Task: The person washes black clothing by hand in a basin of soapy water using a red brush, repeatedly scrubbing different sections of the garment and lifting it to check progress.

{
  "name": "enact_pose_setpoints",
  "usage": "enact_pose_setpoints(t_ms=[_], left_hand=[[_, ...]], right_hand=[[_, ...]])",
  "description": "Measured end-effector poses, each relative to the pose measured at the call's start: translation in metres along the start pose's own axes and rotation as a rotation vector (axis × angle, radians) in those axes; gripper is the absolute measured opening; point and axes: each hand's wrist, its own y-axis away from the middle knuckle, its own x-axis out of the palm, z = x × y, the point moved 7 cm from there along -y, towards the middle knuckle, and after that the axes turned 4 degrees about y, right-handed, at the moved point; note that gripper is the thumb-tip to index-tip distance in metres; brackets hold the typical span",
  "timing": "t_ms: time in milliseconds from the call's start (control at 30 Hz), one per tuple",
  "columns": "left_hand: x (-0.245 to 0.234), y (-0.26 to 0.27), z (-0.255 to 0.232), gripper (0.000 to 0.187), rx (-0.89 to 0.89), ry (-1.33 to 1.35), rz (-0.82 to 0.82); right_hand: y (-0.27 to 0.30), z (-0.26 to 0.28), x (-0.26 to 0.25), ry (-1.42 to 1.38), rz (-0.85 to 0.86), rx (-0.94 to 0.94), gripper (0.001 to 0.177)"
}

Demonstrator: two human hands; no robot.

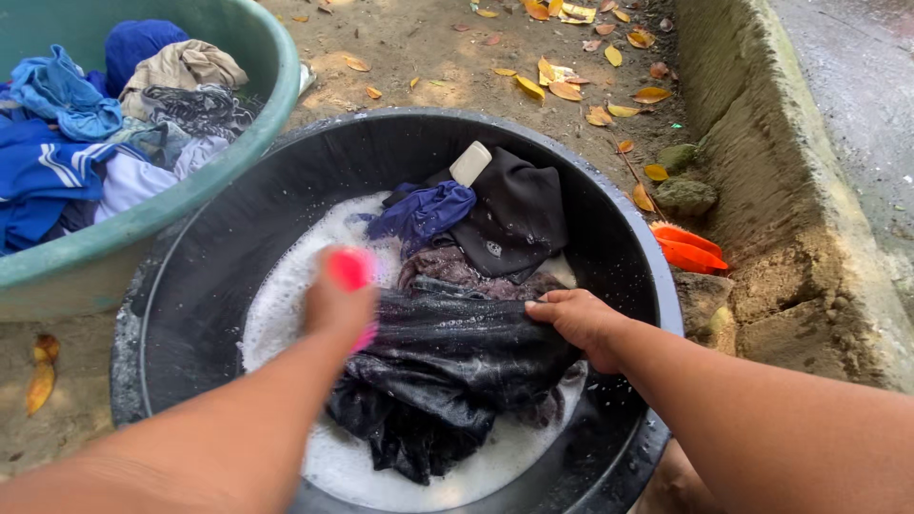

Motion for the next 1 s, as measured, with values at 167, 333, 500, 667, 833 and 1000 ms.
enact_pose_setpoints(t_ms=[167, 333, 500, 667, 833, 1000], left_hand=[[0.116, 0.087, -0.053, 0.07, 0.294, -0.287, 0.452], [-0.007, -0.006, 0.032, 0.063, 0.047, -0.43, 0.05], [0.07, 0.034, -0.021, 0.067, 0.123, -0.151, 0.21], [0.073, 0.055, -0.012, 0.054, 0.017, -0.268, 0.342], [-0.02, -0.009, 0.037, 0.05, -0.124, -0.053, 0.033], [0.1, 0.064, -0.06, 0.048, 0.33, -0.089, 0.263]], right_hand=[[-0.011, -0.01, -0.002, -0.208, -0.071, 0.114, 0.03], [-0.022, -0.015, -0.017, -0.207, 0.01, 0.097, 0.028], [-0.029, -0.015, -0.005, -0.038, -0.013, 0.073, 0.023], [-0.025, -0.012, -0.021, 0.013, -0.11, 0.107, 0.022], [-0.009, -0.008, -0.028, 0.037, -0.102, 0.087, 0.022], [-0.025, -0.004, -0.007, 0.005, -0.086, 0.048, 0.023]])
